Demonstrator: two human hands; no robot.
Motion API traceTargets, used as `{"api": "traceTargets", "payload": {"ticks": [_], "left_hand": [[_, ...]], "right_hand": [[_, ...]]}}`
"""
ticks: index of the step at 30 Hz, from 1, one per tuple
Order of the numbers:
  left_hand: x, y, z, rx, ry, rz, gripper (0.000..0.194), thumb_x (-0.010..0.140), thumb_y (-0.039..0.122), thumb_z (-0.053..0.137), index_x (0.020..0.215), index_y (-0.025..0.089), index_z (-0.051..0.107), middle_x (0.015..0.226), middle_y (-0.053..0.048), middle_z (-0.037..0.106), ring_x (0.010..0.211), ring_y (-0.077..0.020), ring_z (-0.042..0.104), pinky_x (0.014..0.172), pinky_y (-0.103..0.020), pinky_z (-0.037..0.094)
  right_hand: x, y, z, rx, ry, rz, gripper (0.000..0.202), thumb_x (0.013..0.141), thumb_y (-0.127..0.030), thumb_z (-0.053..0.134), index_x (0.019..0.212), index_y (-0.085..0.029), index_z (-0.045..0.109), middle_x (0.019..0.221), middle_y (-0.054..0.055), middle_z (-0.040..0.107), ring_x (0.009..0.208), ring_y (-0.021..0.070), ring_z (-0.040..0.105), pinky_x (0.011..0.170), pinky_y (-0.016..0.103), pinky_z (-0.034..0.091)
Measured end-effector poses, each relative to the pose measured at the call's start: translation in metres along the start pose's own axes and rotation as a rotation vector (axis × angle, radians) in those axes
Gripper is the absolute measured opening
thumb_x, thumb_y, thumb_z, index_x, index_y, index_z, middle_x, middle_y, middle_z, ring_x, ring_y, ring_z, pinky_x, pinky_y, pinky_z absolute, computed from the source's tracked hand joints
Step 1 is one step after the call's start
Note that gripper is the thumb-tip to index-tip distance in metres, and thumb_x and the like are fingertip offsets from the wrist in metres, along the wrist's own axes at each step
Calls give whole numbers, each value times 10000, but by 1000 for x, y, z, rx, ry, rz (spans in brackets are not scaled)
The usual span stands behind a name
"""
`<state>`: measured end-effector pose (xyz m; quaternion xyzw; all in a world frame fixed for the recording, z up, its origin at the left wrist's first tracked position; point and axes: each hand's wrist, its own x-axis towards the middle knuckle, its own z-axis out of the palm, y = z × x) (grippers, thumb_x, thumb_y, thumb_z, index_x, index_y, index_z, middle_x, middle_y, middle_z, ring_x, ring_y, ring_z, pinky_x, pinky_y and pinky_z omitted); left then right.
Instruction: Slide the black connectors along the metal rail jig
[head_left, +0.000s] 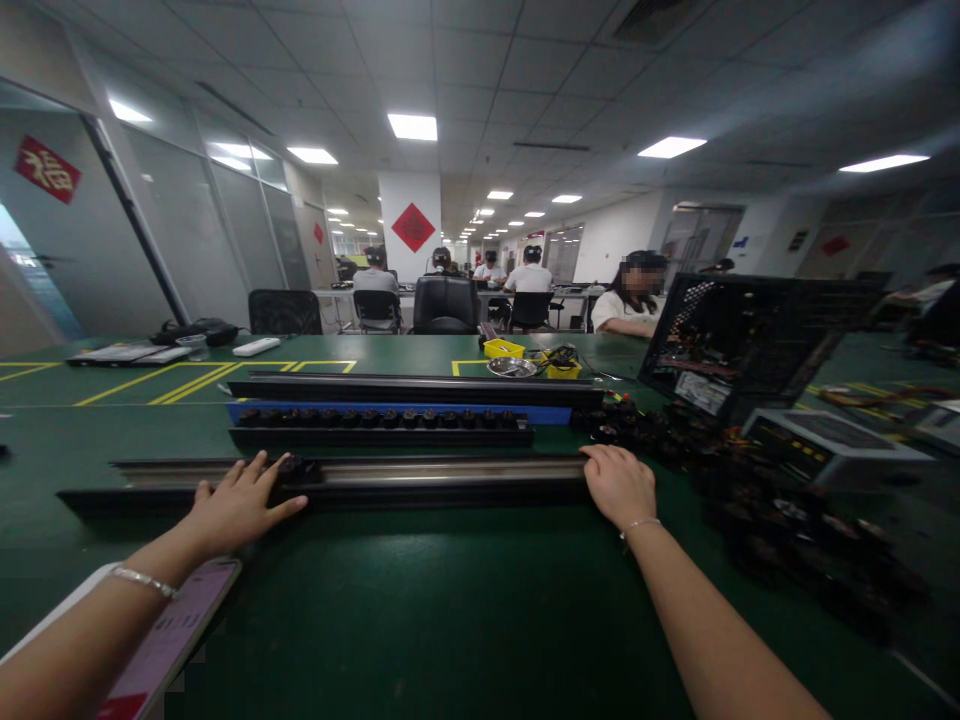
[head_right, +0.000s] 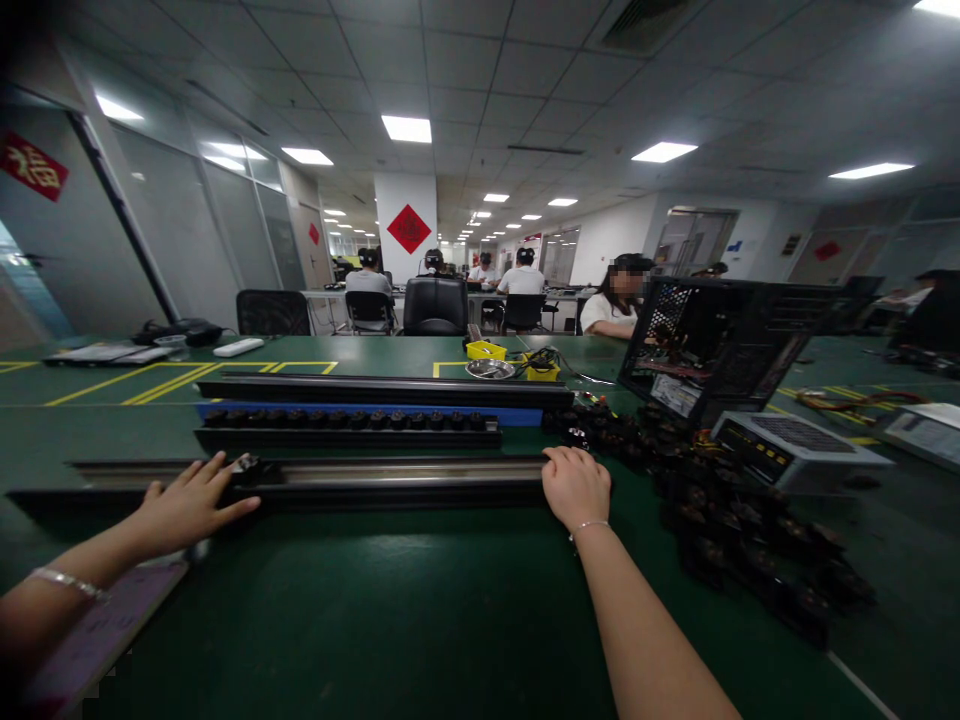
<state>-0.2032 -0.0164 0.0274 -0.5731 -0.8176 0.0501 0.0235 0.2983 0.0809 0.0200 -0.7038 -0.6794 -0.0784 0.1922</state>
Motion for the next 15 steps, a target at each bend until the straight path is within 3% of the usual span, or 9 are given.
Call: {"api": "traceTargets", "payload": {"ticks": [15], "left_hand": [[-4, 11, -3, -3, 14, 28, 869, 750, 641, 374, 1434, 132, 210, 1507, -212, 153, 1360, -430, 161, 983, -658, 238]], "right_hand": [[0, -1, -3, 9, -20, 4, 417, 854, -264, 311, 1127, -294, 624, 1237, -13, 589, 1179, 198, 448, 973, 401, 320]]}}
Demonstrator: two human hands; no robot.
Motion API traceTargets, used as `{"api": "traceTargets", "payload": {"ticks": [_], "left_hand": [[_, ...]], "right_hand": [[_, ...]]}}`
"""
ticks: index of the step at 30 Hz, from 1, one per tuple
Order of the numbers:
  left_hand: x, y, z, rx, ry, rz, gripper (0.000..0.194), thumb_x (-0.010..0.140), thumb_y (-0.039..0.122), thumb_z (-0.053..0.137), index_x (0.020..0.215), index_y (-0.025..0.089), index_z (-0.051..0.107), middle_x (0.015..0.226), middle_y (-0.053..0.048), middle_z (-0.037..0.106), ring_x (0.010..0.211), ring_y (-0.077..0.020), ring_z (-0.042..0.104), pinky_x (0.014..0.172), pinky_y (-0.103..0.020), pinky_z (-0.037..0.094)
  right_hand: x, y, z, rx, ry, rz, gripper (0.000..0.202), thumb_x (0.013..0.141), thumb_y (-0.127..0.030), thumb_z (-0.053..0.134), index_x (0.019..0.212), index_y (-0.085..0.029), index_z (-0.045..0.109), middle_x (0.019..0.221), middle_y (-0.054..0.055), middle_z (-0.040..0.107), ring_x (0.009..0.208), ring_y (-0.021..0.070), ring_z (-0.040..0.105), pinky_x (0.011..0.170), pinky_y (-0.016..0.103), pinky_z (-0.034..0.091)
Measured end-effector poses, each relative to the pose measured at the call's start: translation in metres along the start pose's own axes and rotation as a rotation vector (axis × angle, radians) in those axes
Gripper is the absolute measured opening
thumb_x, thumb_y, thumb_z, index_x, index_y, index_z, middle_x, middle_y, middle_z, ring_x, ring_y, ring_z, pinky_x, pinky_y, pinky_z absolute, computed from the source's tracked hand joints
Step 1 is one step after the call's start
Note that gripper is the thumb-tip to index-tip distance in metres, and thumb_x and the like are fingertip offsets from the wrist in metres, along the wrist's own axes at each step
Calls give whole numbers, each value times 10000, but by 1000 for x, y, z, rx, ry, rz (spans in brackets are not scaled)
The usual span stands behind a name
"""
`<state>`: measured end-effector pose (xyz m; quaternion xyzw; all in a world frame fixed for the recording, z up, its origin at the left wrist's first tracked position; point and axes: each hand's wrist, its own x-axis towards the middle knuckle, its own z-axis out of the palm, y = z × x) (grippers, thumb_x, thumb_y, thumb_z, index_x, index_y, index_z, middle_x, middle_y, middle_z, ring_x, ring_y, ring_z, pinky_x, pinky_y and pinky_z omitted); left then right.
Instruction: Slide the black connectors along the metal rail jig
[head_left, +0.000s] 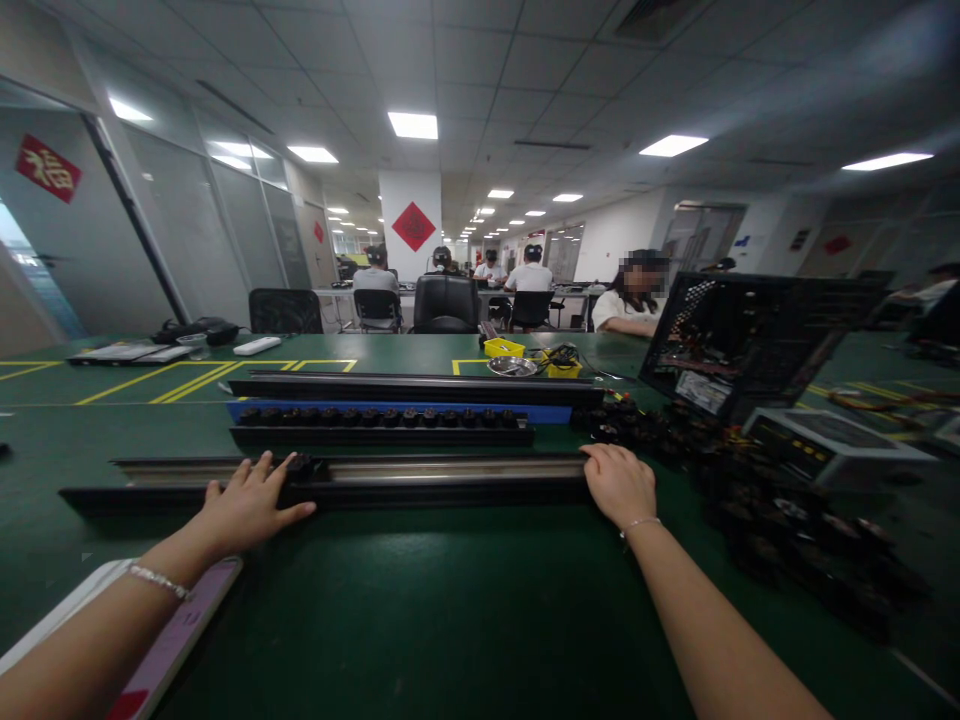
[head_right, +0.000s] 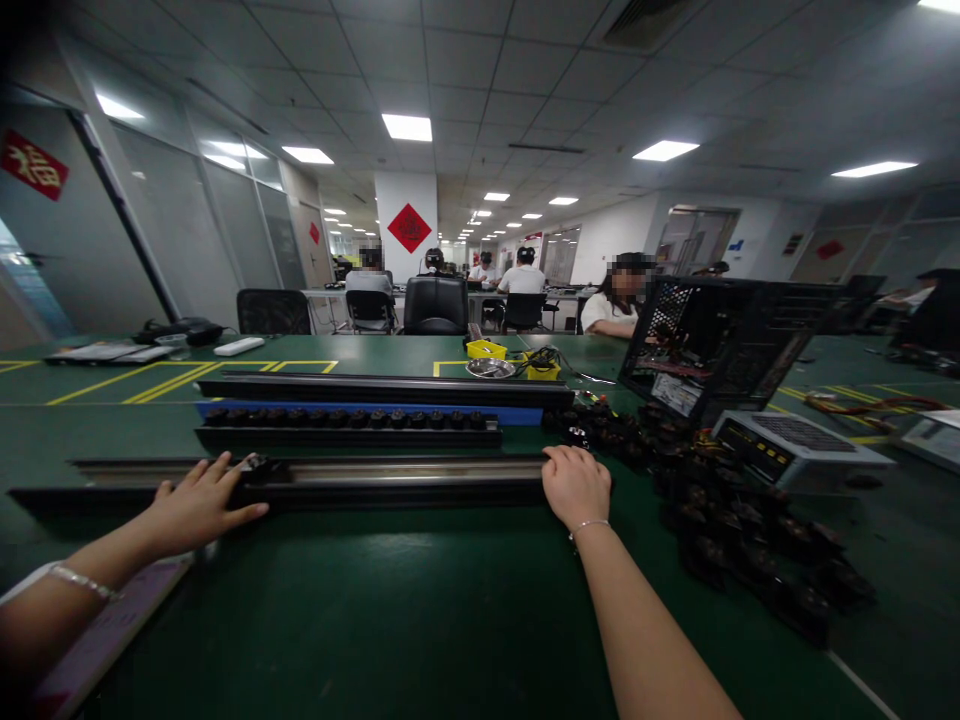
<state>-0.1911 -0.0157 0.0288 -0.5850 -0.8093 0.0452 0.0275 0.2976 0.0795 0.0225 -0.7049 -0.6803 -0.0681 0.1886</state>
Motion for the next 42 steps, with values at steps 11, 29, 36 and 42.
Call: {"api": "traceTargets", "payload": {"ticks": [11, 29, 36, 42], "left_hand": [[-4, 4, -2, -4, -2, 26, 869, 742, 612, 407, 1431, 118, 216, 1497, -235, 158, 1358, -428, 173, 977, -659, 245], [-7, 25, -8, -40, -44, 40, 1006, 645, 702, 438, 1437, 142, 175, 1498, -247, 144, 1350, -455, 160, 976, -649, 233], [-5, 26, -5, -52, -28, 56, 998, 642, 702, 447, 1438, 164, 176, 1492, -256, 161, 1346, -460, 170, 971, -652, 235], [-5, 31, -3, -44, -21, 53, 1000, 636, 694, 466, 1437, 166, 183, 1491, -259, 164, 1345, -462, 172, 968, -652, 235]], "right_hand": [[0, 1, 2, -5, 14, -7, 416, 855, -267, 304, 1116, -293, 628, 1225, -14, 596, 1171, 198, 456, 959, 403, 333], [1, 1, 0, -9, -1, -7, 421, 854, -272, 303, 1126, -295, 624, 1237, -12, 589, 1178, 201, 450, 969, 409, 330], [0, 0, -2, -14, -18, -2, 421, 853, -264, 307, 1134, -289, 621, 1242, -9, 585, 1188, 197, 442, 974, 403, 325], [0, 0, 0, -14, 6, -8, 414, 855, -261, 309, 1121, -295, 624, 1233, -10, 592, 1179, 197, 448, 968, 397, 326]]}}
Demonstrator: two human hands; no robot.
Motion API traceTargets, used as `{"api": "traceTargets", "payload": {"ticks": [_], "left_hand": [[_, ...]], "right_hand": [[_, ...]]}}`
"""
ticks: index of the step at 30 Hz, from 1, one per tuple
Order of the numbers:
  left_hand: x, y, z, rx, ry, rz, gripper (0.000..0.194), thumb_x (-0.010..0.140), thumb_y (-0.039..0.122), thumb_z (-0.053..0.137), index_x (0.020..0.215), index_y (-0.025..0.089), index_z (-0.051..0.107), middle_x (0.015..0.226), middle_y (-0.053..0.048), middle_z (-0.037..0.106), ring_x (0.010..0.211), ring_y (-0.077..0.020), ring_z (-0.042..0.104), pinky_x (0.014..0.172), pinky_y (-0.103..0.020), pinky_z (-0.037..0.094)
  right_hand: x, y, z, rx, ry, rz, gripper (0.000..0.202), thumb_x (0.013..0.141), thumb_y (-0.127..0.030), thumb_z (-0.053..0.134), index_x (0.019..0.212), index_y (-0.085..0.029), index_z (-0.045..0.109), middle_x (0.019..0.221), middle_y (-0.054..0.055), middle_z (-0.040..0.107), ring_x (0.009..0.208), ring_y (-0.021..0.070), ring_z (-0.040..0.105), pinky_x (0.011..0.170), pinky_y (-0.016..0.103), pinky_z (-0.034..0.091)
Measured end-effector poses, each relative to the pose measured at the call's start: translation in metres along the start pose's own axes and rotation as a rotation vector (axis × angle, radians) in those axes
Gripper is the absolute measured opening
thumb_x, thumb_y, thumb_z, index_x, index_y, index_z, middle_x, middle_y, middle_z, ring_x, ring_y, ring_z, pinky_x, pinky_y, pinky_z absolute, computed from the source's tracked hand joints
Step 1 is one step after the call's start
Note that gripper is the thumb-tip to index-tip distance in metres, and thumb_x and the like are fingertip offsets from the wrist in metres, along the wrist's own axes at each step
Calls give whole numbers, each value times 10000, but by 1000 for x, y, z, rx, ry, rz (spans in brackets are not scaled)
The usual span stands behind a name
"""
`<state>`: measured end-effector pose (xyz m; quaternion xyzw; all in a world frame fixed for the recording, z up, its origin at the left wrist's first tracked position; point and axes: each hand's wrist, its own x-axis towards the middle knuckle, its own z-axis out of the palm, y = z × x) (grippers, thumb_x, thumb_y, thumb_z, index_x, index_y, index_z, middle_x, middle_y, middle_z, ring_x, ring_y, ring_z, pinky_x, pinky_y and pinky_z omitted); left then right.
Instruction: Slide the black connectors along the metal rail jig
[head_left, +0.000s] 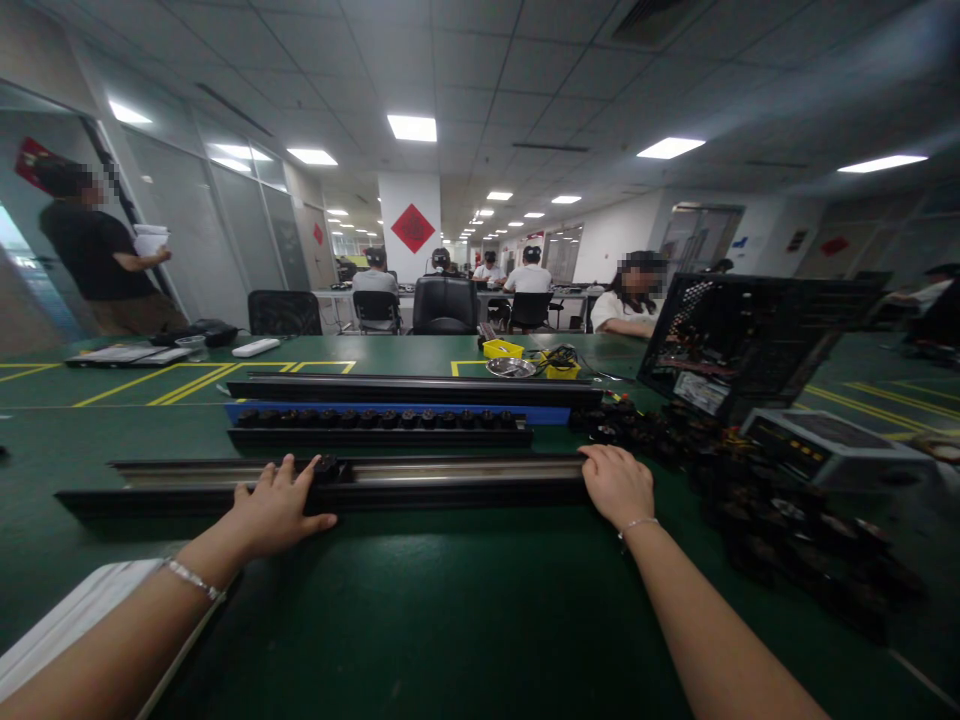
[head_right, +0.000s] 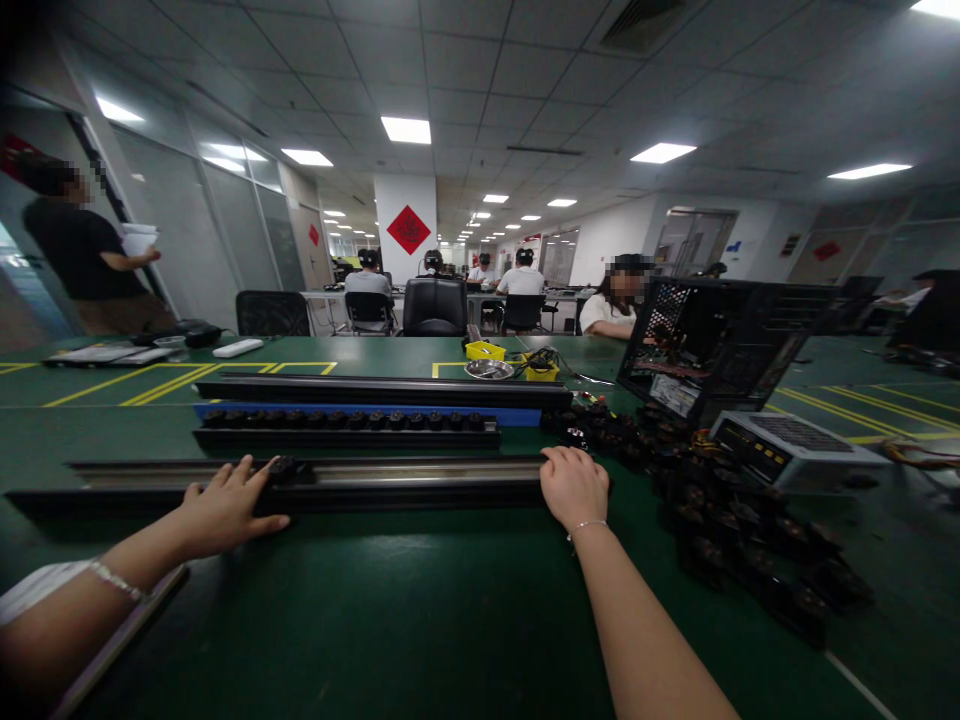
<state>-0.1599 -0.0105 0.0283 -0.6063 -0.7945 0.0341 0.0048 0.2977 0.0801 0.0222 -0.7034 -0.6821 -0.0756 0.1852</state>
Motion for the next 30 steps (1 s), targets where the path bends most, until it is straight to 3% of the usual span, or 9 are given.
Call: {"api": "traceTargets", "payload": {"ticks": [10, 30], "left_hand": [[-5, 16, -7, 36, -46, 4, 996, 651, 672, 469, 1442, 168, 134, 1495, -265, 135, 1357, -446, 150, 968, -642, 246], [-4, 21, -8, 21, -55, 11, 1007, 644, 669, 485, 1442, 168, 127, 1498, -261, 122, 1353, -454, 155, 973, -651, 228]], "right_hand": [[0, 1, 0, 6, -16, 1, 417, 857, -267, 309, 1133, -290, 621, 1239, -2, 588, 1182, 202, 444, 974, 401, 316], [0, -1, -2, 0, -31, 0, 425, 862, -270, 295, 1144, -288, 613, 1244, 0, 583, 1182, 203, 445, 964, 407, 331]]}}
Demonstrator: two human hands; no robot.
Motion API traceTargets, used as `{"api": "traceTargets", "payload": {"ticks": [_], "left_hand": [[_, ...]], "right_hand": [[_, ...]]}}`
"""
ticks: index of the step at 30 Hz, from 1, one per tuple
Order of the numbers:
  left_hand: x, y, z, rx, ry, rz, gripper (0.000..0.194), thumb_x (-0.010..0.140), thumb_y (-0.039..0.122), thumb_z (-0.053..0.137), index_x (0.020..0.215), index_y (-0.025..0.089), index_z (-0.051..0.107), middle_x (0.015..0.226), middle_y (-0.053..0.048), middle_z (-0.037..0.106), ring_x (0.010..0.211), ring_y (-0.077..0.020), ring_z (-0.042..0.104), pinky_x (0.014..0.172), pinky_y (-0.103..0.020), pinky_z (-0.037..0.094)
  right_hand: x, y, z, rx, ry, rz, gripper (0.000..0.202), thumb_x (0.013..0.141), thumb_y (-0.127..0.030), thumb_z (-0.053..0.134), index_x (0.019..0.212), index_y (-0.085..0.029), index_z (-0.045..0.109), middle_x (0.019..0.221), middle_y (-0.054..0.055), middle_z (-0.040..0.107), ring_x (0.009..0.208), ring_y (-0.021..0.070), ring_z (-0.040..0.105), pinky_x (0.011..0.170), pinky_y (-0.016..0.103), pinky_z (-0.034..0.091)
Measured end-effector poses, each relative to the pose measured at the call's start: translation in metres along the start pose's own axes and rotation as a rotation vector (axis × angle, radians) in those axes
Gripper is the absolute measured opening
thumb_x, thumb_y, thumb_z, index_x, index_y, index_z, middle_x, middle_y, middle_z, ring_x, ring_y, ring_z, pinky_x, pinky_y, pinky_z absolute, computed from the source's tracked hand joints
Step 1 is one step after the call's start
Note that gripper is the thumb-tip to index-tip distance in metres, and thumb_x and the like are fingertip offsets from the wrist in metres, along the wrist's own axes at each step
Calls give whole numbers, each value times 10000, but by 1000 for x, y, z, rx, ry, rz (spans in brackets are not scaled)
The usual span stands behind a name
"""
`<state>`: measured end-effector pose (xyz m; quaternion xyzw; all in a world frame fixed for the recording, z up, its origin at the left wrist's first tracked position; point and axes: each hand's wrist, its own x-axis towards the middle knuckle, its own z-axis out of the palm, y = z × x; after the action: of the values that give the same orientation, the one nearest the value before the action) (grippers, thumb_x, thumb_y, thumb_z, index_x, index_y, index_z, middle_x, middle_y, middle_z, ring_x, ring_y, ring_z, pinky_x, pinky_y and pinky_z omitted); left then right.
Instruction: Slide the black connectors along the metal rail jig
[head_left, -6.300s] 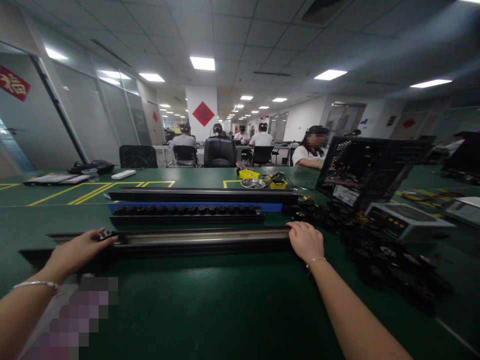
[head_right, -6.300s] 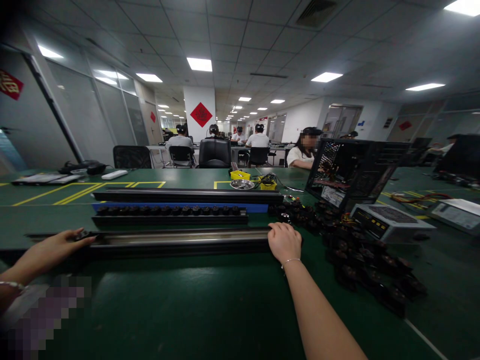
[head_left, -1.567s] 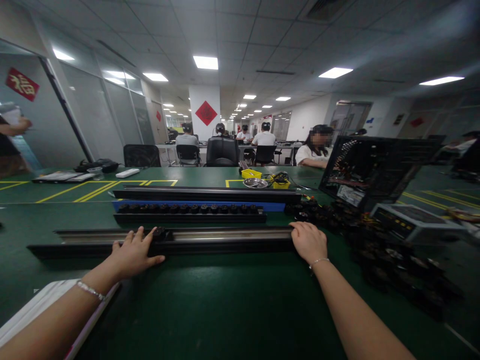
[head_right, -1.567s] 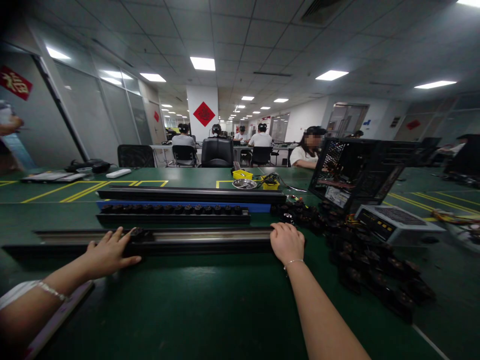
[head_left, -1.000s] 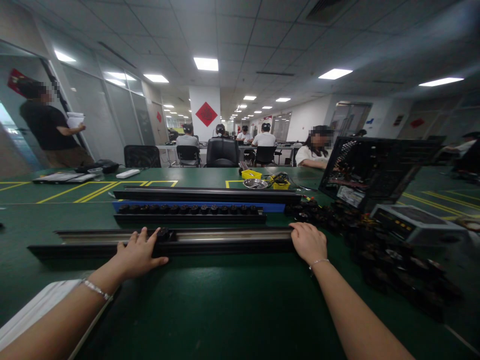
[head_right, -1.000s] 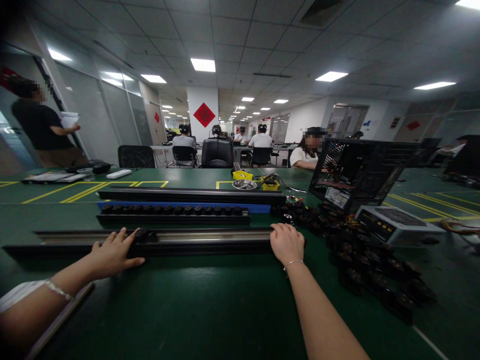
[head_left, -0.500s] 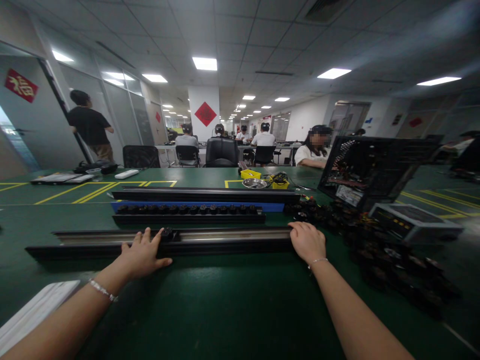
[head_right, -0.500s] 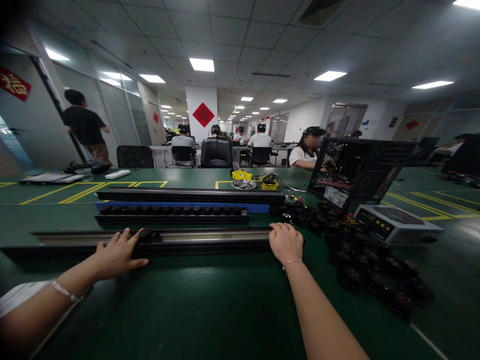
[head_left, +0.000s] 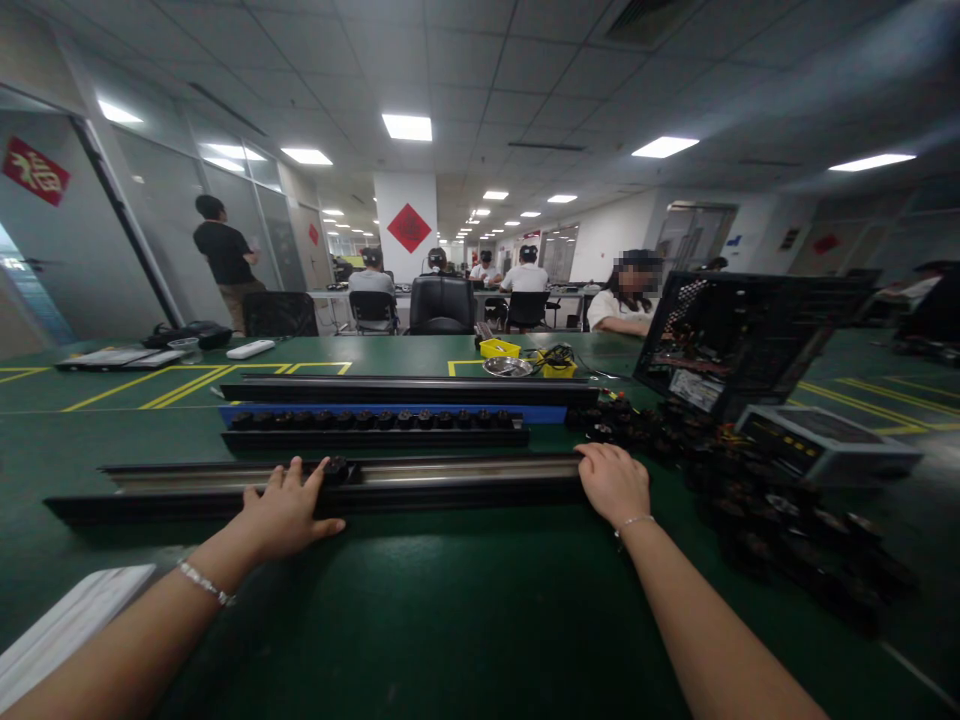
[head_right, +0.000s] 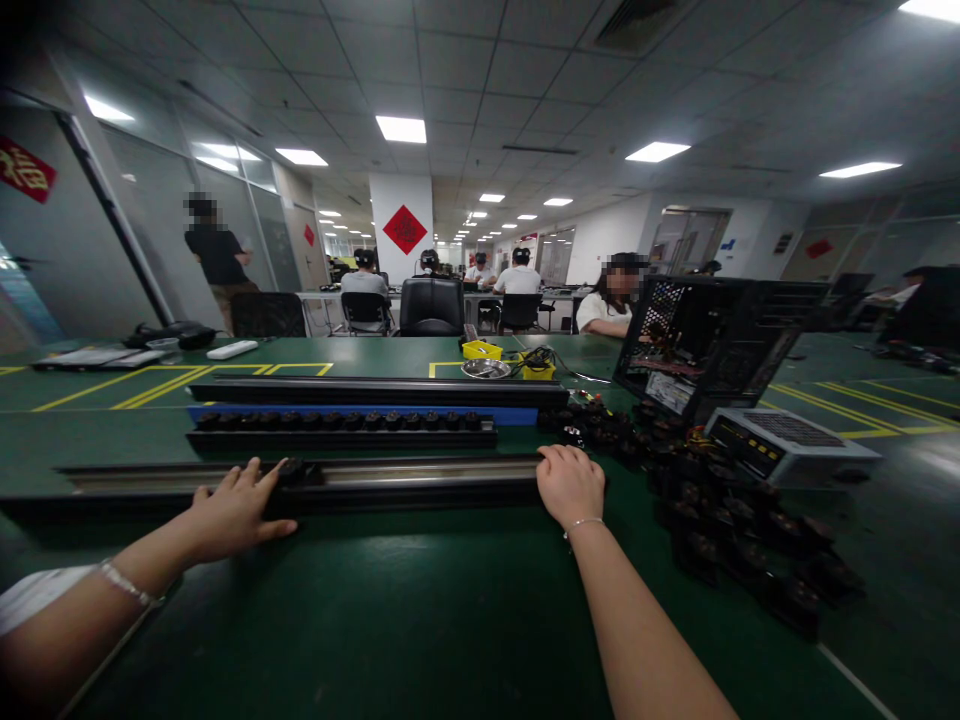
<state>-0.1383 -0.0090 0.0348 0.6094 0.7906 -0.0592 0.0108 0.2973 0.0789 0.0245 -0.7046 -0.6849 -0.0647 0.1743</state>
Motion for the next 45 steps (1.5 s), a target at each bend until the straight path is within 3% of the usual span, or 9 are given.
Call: {"api": "traceTargets", "payload": {"ticks": [45], "left_hand": [[-4, 29, 1, 55, 58, 30, 964, 661, 605, 519, 1442, 172, 155, 1485, -266, 175, 1339, -445, 215, 951, -658, 279]], "right_hand": [[1, 2, 3, 25, 7, -4, 426, 860, -274, 293, 1133, -288, 619, 1247, -3, 581, 1187, 211, 437, 971, 413, 313]]}}
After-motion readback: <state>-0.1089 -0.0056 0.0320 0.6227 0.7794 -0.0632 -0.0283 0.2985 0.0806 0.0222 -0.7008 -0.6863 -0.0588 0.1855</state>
